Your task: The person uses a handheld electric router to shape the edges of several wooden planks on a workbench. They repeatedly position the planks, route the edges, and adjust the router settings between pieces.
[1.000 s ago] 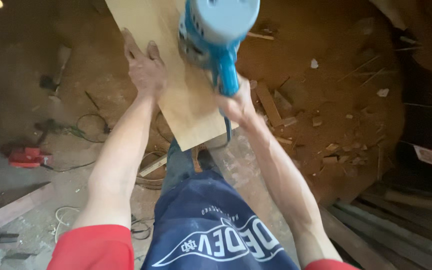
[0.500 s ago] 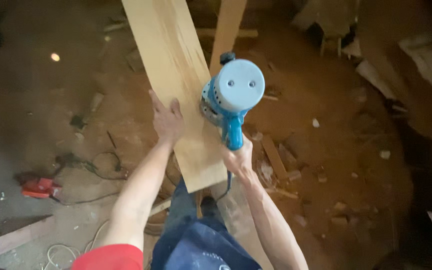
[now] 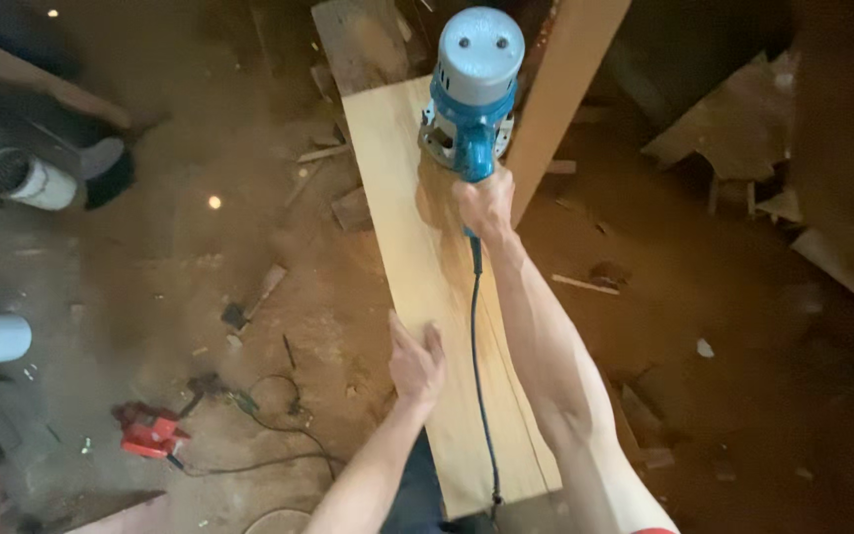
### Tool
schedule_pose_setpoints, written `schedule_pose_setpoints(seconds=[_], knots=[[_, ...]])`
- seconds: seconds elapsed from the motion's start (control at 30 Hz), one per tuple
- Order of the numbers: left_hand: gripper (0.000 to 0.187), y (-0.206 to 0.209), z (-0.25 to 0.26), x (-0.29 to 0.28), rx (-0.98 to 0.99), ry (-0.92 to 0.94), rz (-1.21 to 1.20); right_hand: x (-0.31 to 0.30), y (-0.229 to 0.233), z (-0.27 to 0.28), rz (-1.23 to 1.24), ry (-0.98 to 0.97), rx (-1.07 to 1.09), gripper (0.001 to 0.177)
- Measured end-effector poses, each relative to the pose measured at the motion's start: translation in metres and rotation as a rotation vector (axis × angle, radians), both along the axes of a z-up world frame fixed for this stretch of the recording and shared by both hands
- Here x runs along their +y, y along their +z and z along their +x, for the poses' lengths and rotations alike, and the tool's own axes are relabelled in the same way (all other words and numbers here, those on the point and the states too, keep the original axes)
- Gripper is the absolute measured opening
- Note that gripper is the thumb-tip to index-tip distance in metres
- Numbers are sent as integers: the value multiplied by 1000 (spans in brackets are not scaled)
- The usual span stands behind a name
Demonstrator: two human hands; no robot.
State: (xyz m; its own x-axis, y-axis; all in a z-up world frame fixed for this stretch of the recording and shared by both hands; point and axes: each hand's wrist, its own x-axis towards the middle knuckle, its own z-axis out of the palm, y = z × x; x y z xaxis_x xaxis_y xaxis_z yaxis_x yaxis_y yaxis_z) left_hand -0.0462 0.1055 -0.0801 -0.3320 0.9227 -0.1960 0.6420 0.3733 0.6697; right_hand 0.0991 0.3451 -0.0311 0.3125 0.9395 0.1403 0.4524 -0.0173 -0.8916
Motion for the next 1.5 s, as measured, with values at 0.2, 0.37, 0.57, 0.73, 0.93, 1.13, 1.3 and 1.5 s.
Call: schedule_pose_setpoints(seconds=[0.2, 0.37, 0.57, 0.73, 0.93, 1.13, 1.3, 1.5], knots=[[86, 8, -2, 8, -25, -5, -16, 68, -15, 0, 96, 252, 255, 25], [87, 18, 1, 11, -7, 14, -141, 51, -2, 18, -184, 306, 341, 16], [88, 1, 4, 3, 15, -9, -69, -38, 8, 36, -220, 311, 388, 25], [88, -5, 7, -3, -9, 1, -18, -127, 16, 53, -275, 289, 394, 30], [86, 6, -1, -11, -192, -69, -42, -240, 39, 68, -404, 266, 461, 29], [84, 6, 5, -20, -96, -127, 86, -347, 43, 96, -436, 261, 404, 23], [81, -14, 7, -17, 49, -157, 183, -425, 42, 114, -448, 259, 372, 23], [84, -15, 9, -14, 38, -118, 81, -507, 40, 138, -467, 303, 353, 21]])
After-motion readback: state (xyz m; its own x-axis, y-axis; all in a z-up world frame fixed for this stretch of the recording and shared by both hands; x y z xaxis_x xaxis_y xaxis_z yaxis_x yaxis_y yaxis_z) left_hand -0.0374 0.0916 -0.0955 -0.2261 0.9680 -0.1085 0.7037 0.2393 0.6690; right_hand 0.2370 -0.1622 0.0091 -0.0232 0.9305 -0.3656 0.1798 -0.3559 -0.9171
